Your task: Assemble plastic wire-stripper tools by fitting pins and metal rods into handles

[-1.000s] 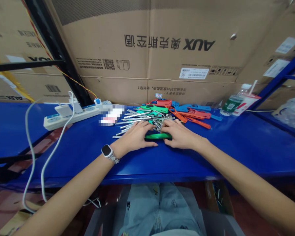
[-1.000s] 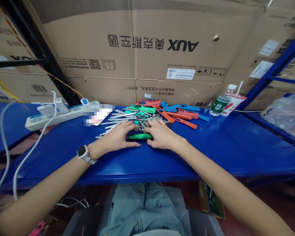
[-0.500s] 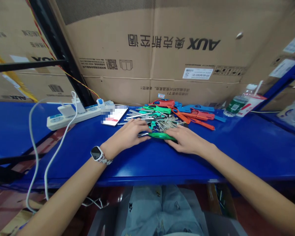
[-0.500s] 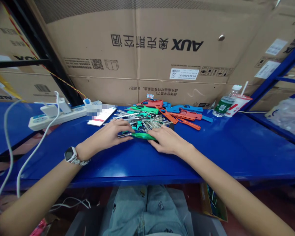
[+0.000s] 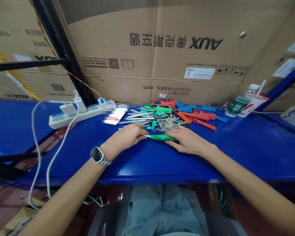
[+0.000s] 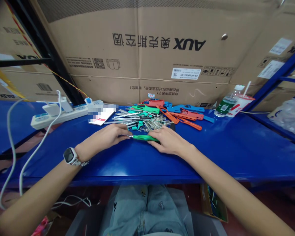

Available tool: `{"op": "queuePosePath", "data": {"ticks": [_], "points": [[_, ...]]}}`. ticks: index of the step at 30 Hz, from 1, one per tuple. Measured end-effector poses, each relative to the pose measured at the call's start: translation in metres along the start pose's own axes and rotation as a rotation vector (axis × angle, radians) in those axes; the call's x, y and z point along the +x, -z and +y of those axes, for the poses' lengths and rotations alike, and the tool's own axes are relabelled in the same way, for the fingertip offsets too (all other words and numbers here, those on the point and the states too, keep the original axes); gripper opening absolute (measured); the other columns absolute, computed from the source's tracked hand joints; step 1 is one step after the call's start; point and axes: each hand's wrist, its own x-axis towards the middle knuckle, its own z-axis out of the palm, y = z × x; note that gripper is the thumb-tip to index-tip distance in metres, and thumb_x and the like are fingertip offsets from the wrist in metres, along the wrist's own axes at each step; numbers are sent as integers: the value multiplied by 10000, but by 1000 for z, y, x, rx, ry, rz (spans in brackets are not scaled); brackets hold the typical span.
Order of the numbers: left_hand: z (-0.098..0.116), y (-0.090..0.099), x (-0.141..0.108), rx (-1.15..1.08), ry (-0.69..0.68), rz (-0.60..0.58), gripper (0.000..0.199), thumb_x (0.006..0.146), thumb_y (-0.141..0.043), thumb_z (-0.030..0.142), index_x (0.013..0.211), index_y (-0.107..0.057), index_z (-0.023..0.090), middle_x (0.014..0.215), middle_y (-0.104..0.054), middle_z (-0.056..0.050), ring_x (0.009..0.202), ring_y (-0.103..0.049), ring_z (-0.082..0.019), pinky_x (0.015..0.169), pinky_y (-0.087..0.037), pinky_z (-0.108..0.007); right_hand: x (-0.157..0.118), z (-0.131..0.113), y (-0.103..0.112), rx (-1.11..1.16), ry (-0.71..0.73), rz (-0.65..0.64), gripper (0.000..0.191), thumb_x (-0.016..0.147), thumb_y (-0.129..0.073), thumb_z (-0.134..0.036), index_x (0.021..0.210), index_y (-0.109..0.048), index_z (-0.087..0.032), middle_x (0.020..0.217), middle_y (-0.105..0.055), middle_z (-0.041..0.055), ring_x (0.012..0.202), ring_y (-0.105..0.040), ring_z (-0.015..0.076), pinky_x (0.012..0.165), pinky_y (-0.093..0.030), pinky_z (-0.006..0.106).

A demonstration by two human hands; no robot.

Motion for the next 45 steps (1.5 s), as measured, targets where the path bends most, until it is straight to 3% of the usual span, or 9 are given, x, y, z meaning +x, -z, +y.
{"op": "queuePosePath", "data": {"ticks": [6, 12, 27, 30, 33, 37, 40, 42, 45], "points": [[2, 2, 3, 18, -81, 57, 311, 1045, -473, 270, 1050, -766, 165, 969, -645, -94, 861, -631, -204, 773, -492, -333, -1, -6, 0, 4, -42, 15, 274, 1065, -449, -351, 1084, -662, -180, 967, -743, 88, 848, -685, 243, 718, -430, 339], [2, 8, 11, 30, -107, 97, 256, 1027, -513, 226, 1058, -759, 161, 973, -650, -92, 883, -631, -211, 808, -505, -348, 6, -17, 3, -54, -136, 50, 422, 1043, -496, -408, 1408, -544, -203, 935, -759, 101, 782, -697, 273, 671, -426, 341], [15, 14, 27, 241, -129, 154, 132, 977, -641, 245, 1048, -750, 225, 962, -723, -47, 971, -641, -249, 917, -439, -421, 32, -27, 0, 282, -161, 211, 210, 996, -531, -288, 945, -701, -177, 715, -688, 39, 587, -554, 160, 602, -331, 290], [21, 16, 26, 253, -97, 318, 229, 938, -672, 240, 1165, -699, 235, 1169, -701, -77, 1110, -611, -285, 987, -440, -468, 33, -29, 1, 396, -192, 284, 210, 992, -519, -285, 844, -633, -187, 624, -624, 3, 510, -537, 138, 546, -326, 271], [27, 16, 21, 223, -39, 654, 501, 882, -694, 226, 1366, -567, 234, 1409, -564, -125, 1316, -498, -330, 1126, -364, -550, 38, -33, 1, 673, -274, 321, 291, 1010, -496, -373, 771, -544, -213, 541, -544, -44, 391, -511, 115, 450, -328, 243], [30, 5, 23, -179, 124, 916, 476, 869, -703, 343, 1299, -555, 204, 1297, -592, -131, 1237, -554, -302, 1078, -450, -507, 55, -34, -5, 1075, -329, 445, 355, 950, -562, -543, 785, -546, -229, 602, -590, -41, 412, -538, 123, 419, -404, 248], [34, -11, 37, -817, 380, 627, 401, 922, -625, 527, 1120, -611, 178, 1126, -668, -122, 1017, -658, -263, 891, -548, -436, 75, -32, -13, 1195, -360, 625, 367, 854, -659, -586, 802, -658, -223, 738, -672, 9, 663, -634, 173, 590, -524, 293], [37, -21, 49, -1141, 450, 462, 476, 954, -544, 613, 1141, -633, 185, 1175, -675, -128, 1053, -657, -273, 878, -550, -427, 85, -32, -18, 1233, -393, 769, 384, 821, -672, -599, 772, -715, -220, 852, -710, 41, 869, -652, 212, 761, -546, 332], [44, -29, 63, -1308, 397, 451, 498, 942, -571, 643, 1158, -664, 204, 1196, -695, -103, 1165, -616, -276, 968, -515, -412, 89, -33, -23, 1287, -462, 858, 408, 810, -663, -613, 805, -780, -222, 1010, -713, 66, 996, -624, 237, 838, -533, 360]]}}
